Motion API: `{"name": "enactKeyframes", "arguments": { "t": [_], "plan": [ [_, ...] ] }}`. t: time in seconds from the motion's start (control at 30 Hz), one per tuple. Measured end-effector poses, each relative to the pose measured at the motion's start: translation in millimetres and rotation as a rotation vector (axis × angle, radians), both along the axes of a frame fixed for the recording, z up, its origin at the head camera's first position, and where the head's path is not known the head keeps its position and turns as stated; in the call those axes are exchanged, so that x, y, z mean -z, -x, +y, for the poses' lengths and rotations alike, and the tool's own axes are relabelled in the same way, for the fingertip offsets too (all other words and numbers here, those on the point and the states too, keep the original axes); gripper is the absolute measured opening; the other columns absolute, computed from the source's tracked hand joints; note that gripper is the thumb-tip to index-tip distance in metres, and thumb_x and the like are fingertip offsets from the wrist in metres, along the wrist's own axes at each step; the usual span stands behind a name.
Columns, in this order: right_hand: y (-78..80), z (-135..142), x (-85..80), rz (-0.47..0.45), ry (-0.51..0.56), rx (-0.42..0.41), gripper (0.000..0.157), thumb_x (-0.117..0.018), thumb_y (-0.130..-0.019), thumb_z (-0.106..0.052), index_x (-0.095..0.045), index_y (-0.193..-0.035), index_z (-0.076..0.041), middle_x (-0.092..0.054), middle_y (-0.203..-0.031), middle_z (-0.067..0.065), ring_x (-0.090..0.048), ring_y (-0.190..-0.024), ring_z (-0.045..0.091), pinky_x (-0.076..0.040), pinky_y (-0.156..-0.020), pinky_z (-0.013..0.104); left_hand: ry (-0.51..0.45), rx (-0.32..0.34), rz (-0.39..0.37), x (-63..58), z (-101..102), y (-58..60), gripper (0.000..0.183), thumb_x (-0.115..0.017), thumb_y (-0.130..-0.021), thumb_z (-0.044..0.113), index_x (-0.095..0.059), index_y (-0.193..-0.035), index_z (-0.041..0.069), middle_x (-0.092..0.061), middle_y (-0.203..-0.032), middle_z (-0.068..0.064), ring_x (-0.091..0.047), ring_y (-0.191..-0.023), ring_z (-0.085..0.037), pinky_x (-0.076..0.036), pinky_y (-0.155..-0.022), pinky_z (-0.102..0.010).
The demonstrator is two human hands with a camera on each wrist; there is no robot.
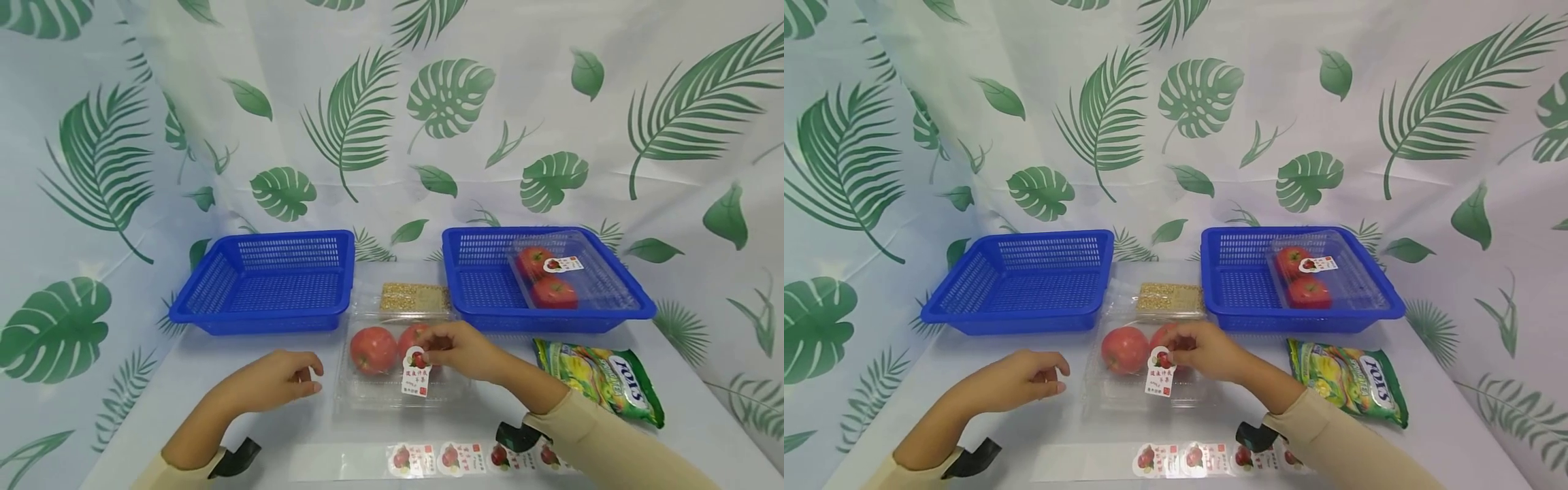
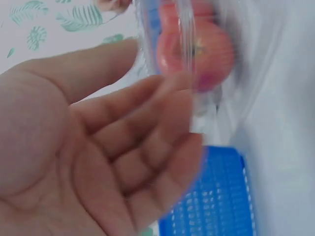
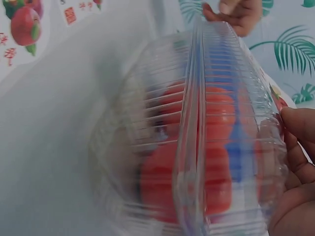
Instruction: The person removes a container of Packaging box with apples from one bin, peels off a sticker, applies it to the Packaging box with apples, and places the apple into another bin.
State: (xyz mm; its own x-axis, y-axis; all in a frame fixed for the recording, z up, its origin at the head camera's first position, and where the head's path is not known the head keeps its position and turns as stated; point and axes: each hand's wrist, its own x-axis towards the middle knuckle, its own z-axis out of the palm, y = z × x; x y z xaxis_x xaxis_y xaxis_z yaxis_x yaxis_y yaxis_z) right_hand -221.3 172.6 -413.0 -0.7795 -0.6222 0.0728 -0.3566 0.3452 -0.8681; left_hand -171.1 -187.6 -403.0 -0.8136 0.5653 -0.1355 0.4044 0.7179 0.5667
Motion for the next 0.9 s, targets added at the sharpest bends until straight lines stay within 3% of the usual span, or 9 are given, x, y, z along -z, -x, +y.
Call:
{"name": "enactKeyframes", "arguments": {
  "t": [0.17,0.33,0.43,0.53,0.77,0.9],
  "plan": [
    [5.7,-8,3.0,0.004,0.043,-0.003,0.019,-0.068,-0.089,-0.003,-0.070,-0.109,-0.005,-0.068,-0.096,0.005,-0.064,-0.086,0.020,-0.055,-0.072,0.029,-0.076,-0.048,0.240,6.5,20,2.2,0.016,-0.065,-0.095,0.026,-0.068,-0.107,0.016,-0.065,-0.094,0.012,-0.061,-0.090,-0.009,-0.053,-0.077,-0.035],
    [13.6,-14,3.4,0.035,0.038,0.040,0.018,-0.068,-0.089,0.001,-0.070,-0.105,-0.004,-0.065,-0.089,0.005,-0.062,-0.080,0.019,-0.055,-0.068,0.028,-0.139,-0.108,0.428,13.5,42,4.1,0.024,-0.070,-0.090,0.018,-0.066,-0.112,0.011,-0.065,-0.111,0.002,-0.058,-0.111,-0.019,-0.049,-0.092,-0.043],
    [19.4,-17,3.0,0.016,0.041,0.073,0.016,-0.065,-0.089,0.003,-0.069,-0.103,-0.003,-0.063,-0.087,0.006,-0.063,-0.080,0.020,-0.056,-0.068,0.029,-0.149,-0.070,0.476,19.1,52,6.0,0.025,-0.070,-0.090,0.018,-0.066,-0.114,0.011,-0.065,-0.115,-0.001,-0.057,-0.115,-0.019,-0.047,-0.096,-0.042],
    [25.7,-20,2.8,0.009,0.026,0.094,0.015,-0.065,-0.090,0.004,-0.068,-0.103,-0.003,-0.062,-0.087,0.006,-0.065,-0.082,0.020,-0.057,-0.070,0.030,-0.105,0.009,0.511,24.1,62,6.3,0.028,-0.067,-0.093,0.024,-0.066,-0.119,0.012,-0.064,-0.122,-0.002,-0.053,-0.122,-0.019,-0.042,-0.102,-0.042],
    [35.6,-26,1.8,0.064,-0.062,0.133,0.014,-0.066,-0.090,0.000,-0.068,-0.103,-0.007,-0.064,-0.087,0.002,-0.062,-0.081,0.018,-0.056,-0.070,0.029,0.013,0.125,0.579,27.6,78,2.3,0.046,-0.051,-0.100,0.040,-0.057,-0.136,0.011,-0.052,-0.141,-0.005,-0.034,-0.139,-0.027,-0.014,-0.115,-0.051],
    [37.6,-29,2.4,0.072,-0.082,0.142,0.015,-0.065,-0.090,0.001,-0.068,-0.104,-0.006,-0.063,-0.087,0.002,-0.061,-0.081,0.017,-0.056,-0.070,0.028,0.053,0.177,0.602,30.2,83,1.0,0.051,-0.046,-0.101,0.046,-0.052,-0.142,0.015,-0.044,-0.148,-0.004,-0.027,-0.142,-0.027,-0.013,-0.114,-0.055]
  ]
}}
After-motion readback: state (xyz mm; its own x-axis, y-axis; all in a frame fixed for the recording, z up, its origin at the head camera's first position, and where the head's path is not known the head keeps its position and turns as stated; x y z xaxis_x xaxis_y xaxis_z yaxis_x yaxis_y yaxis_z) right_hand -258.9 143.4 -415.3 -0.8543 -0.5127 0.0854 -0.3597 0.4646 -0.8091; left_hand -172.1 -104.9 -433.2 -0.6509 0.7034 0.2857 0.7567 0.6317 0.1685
